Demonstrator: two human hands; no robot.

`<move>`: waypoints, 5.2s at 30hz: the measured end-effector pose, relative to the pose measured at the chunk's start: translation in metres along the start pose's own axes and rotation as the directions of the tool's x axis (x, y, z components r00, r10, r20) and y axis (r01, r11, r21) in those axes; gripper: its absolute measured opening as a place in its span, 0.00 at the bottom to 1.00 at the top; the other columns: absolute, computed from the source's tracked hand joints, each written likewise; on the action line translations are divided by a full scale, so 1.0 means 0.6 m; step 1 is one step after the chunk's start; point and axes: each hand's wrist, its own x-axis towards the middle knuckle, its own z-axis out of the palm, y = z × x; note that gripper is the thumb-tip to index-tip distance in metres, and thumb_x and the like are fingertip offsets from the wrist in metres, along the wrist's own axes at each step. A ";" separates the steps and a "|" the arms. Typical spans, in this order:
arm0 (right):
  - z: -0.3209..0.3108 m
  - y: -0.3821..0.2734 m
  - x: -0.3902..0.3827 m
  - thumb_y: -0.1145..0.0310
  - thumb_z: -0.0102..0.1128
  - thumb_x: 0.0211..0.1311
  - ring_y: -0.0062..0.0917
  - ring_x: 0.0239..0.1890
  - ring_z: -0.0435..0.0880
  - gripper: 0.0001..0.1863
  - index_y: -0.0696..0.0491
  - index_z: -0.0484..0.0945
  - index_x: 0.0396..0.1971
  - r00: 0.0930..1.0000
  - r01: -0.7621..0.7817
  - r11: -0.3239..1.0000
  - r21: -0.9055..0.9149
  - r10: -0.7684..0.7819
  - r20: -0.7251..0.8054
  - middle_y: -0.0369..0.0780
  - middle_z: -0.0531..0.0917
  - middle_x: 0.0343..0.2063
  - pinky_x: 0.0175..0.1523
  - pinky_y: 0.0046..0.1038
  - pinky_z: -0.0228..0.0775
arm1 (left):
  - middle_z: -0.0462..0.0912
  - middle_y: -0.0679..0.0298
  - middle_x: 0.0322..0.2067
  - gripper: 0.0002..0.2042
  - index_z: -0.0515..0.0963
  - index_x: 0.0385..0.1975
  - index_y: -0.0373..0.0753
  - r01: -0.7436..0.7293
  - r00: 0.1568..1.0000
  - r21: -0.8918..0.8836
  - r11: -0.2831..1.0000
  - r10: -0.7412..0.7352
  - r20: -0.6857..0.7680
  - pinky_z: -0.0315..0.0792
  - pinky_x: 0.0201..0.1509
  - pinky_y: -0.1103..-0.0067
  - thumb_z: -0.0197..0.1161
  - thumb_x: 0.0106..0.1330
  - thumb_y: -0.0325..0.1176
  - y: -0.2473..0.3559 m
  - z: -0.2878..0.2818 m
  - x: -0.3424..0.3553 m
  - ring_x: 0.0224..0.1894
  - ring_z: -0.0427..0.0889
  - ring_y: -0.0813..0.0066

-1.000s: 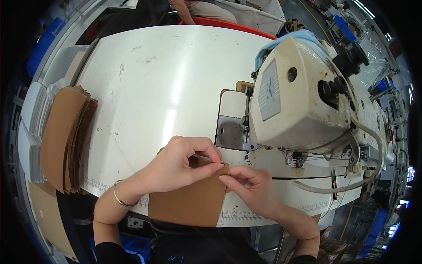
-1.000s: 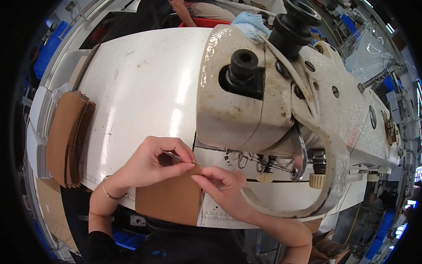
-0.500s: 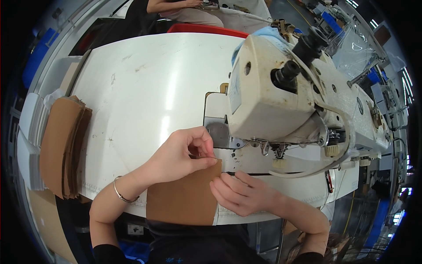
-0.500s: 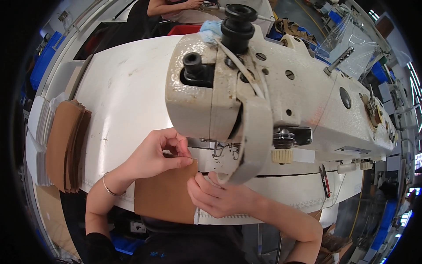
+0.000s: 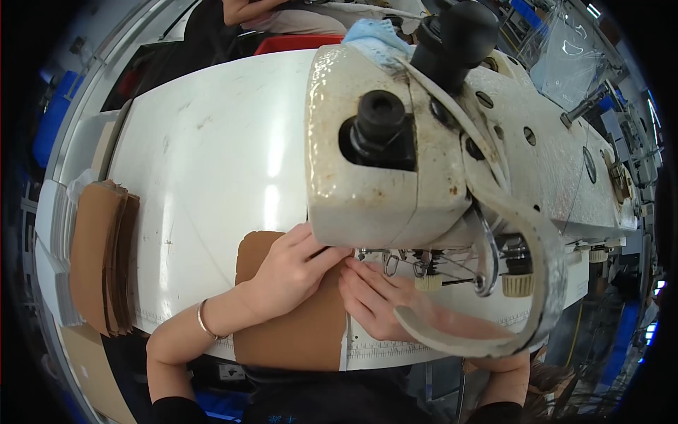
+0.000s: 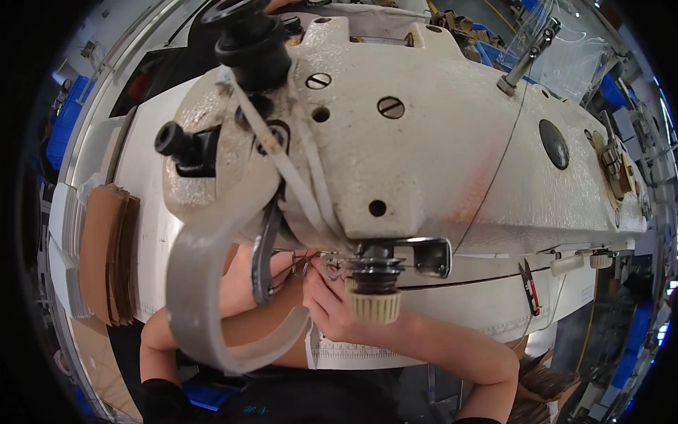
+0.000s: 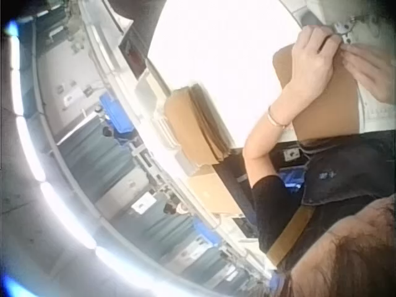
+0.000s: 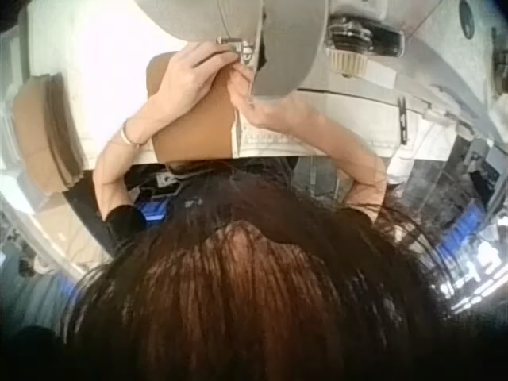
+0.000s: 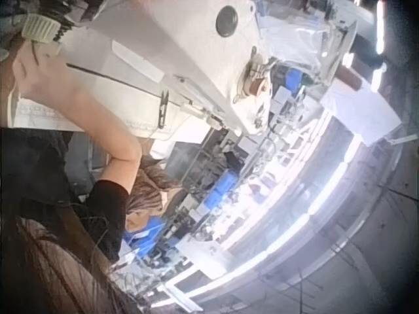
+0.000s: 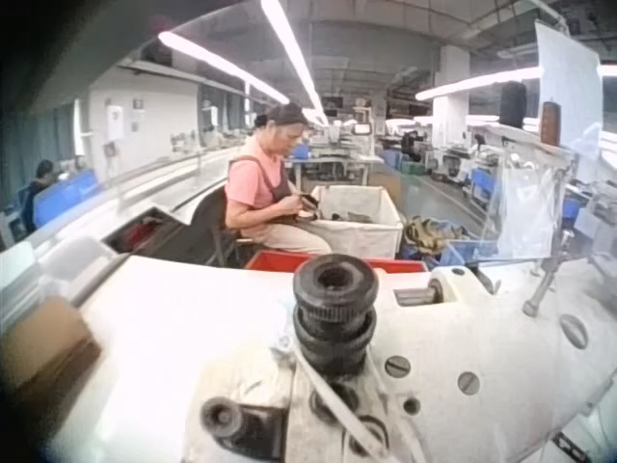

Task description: Sewing and assembling leather or heavy fabric pieces using an industrial sewing machine.

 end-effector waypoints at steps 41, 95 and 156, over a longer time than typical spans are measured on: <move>-0.013 -0.189 -0.090 0.75 0.64 0.40 0.23 0.26 0.77 0.16 0.60 0.80 0.34 0.942 -0.134 0.927 0.350 0.229 -0.245 0.37 0.78 0.27 0.24 0.20 0.65 | 0.82 0.61 0.41 0.10 0.82 0.34 0.34 0.070 0.985 -0.280 0.957 -0.021 0.174 0.76 0.50 0.74 0.70 0.50 0.25 0.164 -0.045 -0.202 0.46 0.81 0.63; -0.078 -0.184 -0.049 0.72 0.63 0.41 0.24 0.32 0.74 0.15 0.60 0.84 0.33 0.922 0.044 0.910 0.411 0.121 -0.368 0.38 0.79 0.31 0.31 0.23 0.67 | 0.85 0.58 0.33 0.02 0.77 0.18 0.37 -0.453 0.863 0.202 0.868 0.484 -0.146 0.79 0.47 0.77 0.62 0.48 0.26 0.191 -0.064 -0.201 0.37 0.83 0.69; -0.019 0.051 -0.019 0.75 0.58 0.54 0.14 0.35 0.80 0.09 0.51 0.79 0.36 0.928 0.328 0.817 -0.474 -0.185 0.323 0.30 0.80 0.35 0.41 0.21 0.76 | 0.81 0.64 0.42 0.15 0.80 0.40 0.39 -0.141 0.965 -0.127 0.982 0.165 0.204 0.74 0.50 0.71 0.64 0.51 0.23 -0.021 -0.015 -0.011 0.47 0.78 0.65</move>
